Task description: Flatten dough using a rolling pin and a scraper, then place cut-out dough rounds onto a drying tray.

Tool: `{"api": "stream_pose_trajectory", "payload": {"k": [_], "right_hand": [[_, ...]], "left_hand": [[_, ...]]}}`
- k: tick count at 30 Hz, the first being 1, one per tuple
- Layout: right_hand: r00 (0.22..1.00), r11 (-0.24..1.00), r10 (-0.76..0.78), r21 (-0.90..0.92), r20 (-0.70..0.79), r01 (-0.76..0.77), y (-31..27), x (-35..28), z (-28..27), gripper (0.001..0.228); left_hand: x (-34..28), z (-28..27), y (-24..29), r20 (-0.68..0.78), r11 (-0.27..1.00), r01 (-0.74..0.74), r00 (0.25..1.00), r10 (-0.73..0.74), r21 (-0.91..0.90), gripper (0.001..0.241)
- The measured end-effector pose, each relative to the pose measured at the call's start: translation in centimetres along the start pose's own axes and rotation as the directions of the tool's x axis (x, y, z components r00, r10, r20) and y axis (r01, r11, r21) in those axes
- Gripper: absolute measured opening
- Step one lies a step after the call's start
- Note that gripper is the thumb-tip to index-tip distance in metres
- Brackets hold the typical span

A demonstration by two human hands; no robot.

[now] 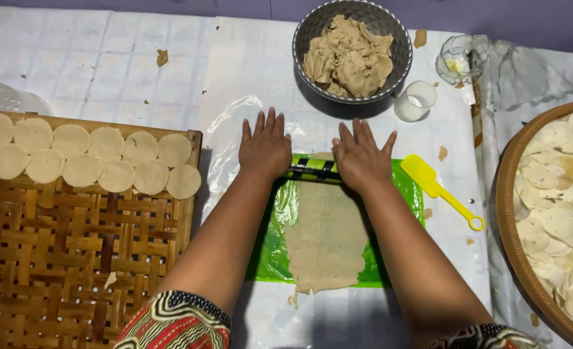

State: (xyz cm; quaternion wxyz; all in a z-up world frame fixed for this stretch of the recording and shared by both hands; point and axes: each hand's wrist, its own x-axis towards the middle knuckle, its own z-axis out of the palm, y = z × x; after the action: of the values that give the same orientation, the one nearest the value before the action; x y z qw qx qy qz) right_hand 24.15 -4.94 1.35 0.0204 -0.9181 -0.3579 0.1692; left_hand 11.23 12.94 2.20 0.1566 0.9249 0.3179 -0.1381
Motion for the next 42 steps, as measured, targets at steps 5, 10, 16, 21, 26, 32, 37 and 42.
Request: {"api": "stream_pose_trajectory", "payload": {"k": [5,10,16,21,26,32,37,42], "right_hand": [[0.993,1.000,0.001,0.025,-0.117,0.002,-0.7,0.0,-1.2,0.067],[0.982,1.000,-0.002,0.019,-0.190,0.006,-2.0,-6.6,-0.3,0.069],[0.958,0.996,-0.086,0.004,-0.274,0.090,-1.3,-9.0,2.3,0.073],[0.992,1.000,-0.016,0.003,-0.127,0.016,-0.9,-3.9,0.5,0.070],[0.984,0.989,-0.062,0.126,-0.168,0.083,0.5,0.6,-0.6,0.074],[0.947,0.932,-0.293,0.180,-0.133,0.313,3.1,-4.9,-0.9,0.053],[0.899,0.920,-0.387,-0.023,-0.205,0.391,3.0,-11.7,0.6,0.061],[0.882,0.961,-0.263,-0.024,-0.391,0.276,1.4,-17.3,3.4,0.049]], "left_hand": [[-1.6,-1.8,0.8,-0.066,1.000,-0.004,0.998,0.002,-0.026,0.063],[-7.4,-0.4,0.7,-0.217,0.993,-0.080,0.974,0.061,-0.081,0.062],[-9.8,1.3,-0.1,-0.336,0.985,-0.158,0.933,0.125,-0.073,0.058],[-4.9,0.6,0.2,-0.180,0.996,-0.061,0.982,0.048,-0.072,0.065],[-1.9,-1.3,0.2,-0.193,0.987,-0.048,0.981,0.017,-0.156,0.067],[-7.1,0.9,-2.9,-0.393,0.877,-0.418,0.867,0.307,-0.237,0.057],[-11.8,3.7,-3.5,-0.410,0.883,-0.469,0.807,0.426,-0.005,0.063],[-15.2,6.9,-2.6,-0.627,0.885,-0.465,0.680,0.380,0.032,0.053]]}}
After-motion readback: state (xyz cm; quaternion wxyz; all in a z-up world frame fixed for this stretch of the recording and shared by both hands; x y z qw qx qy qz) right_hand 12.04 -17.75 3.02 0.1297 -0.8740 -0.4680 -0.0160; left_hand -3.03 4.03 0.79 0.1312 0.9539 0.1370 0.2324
